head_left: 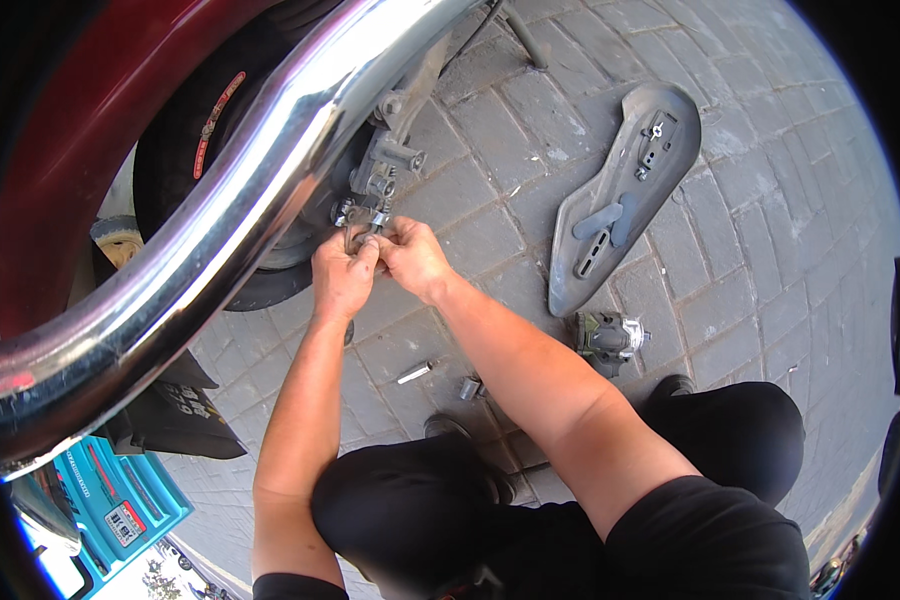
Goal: The person uses a cordless impact wrench and a screwdriver to remove and reinstall a rear mudguard on a red motorcycle. They remove screws, detach the mudguard, adjust the rear brake assembly, and then reattach the mudguard, tightening the screws.
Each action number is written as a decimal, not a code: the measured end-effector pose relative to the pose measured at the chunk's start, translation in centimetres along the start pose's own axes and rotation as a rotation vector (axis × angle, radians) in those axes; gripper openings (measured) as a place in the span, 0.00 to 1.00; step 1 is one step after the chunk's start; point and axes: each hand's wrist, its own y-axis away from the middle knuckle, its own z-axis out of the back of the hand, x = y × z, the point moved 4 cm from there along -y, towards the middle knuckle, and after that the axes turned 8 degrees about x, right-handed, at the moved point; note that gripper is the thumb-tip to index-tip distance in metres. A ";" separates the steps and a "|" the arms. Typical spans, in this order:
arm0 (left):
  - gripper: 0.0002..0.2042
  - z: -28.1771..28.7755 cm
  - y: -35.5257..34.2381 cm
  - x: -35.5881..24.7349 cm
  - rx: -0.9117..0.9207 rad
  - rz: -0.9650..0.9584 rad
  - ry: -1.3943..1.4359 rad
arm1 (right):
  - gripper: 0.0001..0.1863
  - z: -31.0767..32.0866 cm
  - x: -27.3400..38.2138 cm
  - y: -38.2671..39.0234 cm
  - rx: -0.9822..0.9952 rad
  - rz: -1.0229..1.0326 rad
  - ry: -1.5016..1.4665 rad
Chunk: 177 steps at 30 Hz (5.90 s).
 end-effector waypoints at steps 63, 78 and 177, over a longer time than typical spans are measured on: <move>0.23 0.4 0.1 2.1 0.052 0.088 -0.134 | 0.49 5.0 1.0 -1.3 0.103 -0.129 0.520; 0.24 0.6 0.2 1.9 -0.004 -0.012 -0.180 | 0.43 5.8 1.3 -0.7 -0.089 -0.242 0.699; 0.13 0.6 0.8 1.8 -0.126 -0.076 0.266 | 0.23 -6.5 -1.7 -1.2 -0.029 -0.055 -1.741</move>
